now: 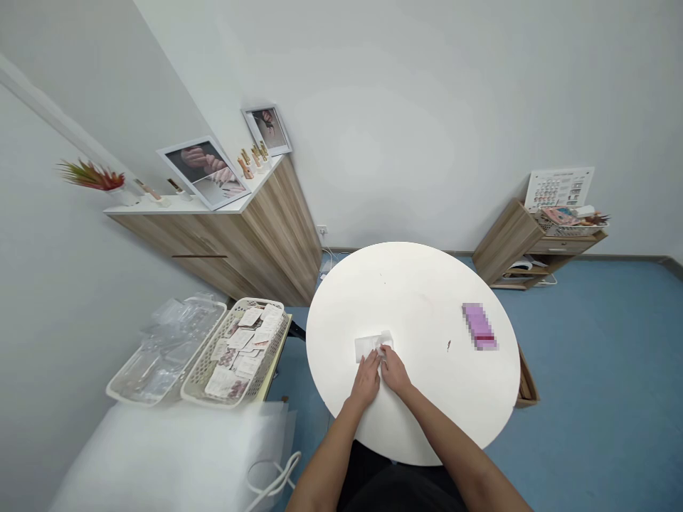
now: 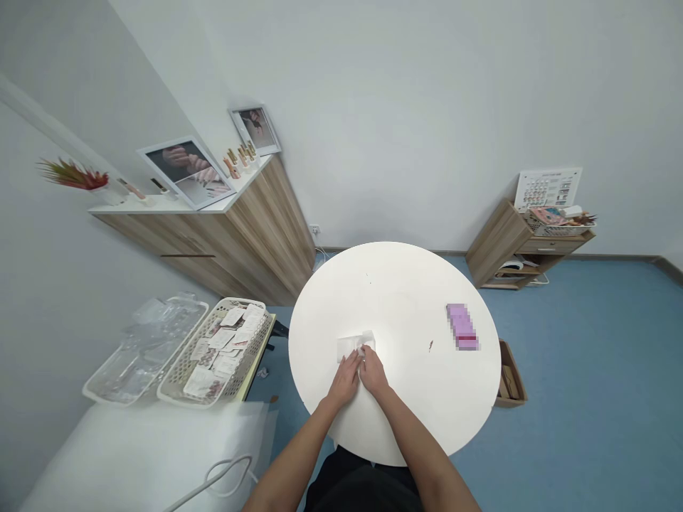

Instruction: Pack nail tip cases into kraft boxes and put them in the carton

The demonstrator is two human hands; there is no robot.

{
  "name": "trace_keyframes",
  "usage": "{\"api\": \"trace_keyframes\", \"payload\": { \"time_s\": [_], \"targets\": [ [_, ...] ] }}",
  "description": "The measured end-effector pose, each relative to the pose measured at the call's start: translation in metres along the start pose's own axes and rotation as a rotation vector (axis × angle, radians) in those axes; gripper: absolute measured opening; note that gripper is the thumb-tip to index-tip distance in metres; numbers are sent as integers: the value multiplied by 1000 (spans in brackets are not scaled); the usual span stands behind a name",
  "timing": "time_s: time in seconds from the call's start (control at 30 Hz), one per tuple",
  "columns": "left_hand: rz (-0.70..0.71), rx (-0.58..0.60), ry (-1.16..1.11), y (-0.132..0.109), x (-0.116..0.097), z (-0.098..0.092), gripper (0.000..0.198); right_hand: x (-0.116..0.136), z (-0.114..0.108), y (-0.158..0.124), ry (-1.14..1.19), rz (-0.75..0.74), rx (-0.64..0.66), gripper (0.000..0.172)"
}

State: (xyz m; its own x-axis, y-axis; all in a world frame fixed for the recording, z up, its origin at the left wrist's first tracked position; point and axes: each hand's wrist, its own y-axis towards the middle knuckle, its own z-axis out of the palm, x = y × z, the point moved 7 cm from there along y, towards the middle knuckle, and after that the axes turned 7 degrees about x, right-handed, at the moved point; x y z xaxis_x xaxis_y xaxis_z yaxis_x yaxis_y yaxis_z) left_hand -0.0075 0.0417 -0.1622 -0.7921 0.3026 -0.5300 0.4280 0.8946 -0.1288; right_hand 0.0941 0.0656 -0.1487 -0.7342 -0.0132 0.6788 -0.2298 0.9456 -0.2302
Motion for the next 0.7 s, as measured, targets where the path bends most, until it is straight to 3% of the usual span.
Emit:
{"api": "trace_keyframes", "payload": {
  "time_s": [0.07,0.13,0.2,0.27,0.37,0.5,0.7],
  "targets": [
    [-148,-178,-97,-8,19,-12,52,1,9,-5,-142,-63,64,61],
    [-383,-349,-186,-20,42,-20,44,2,17,-9,-263,-121,121,69],
    [-599,-403,-289,-27,63,-19,40,2,24,-13,-344,-156,165,75],
    [-718,-367,-380,-24,75,-13,38,2,27,-14,-379,-174,185,77],
    [-734,-304,-441,-9,80,-8,31,5,22,-9,-361,-175,157,72],
    [-681,-274,-476,11,76,-8,24,5,9,8,-270,-71,147,65],
    [-485,-323,-495,27,45,-21,20,3,1,23,-209,15,218,69]
  ]
}}
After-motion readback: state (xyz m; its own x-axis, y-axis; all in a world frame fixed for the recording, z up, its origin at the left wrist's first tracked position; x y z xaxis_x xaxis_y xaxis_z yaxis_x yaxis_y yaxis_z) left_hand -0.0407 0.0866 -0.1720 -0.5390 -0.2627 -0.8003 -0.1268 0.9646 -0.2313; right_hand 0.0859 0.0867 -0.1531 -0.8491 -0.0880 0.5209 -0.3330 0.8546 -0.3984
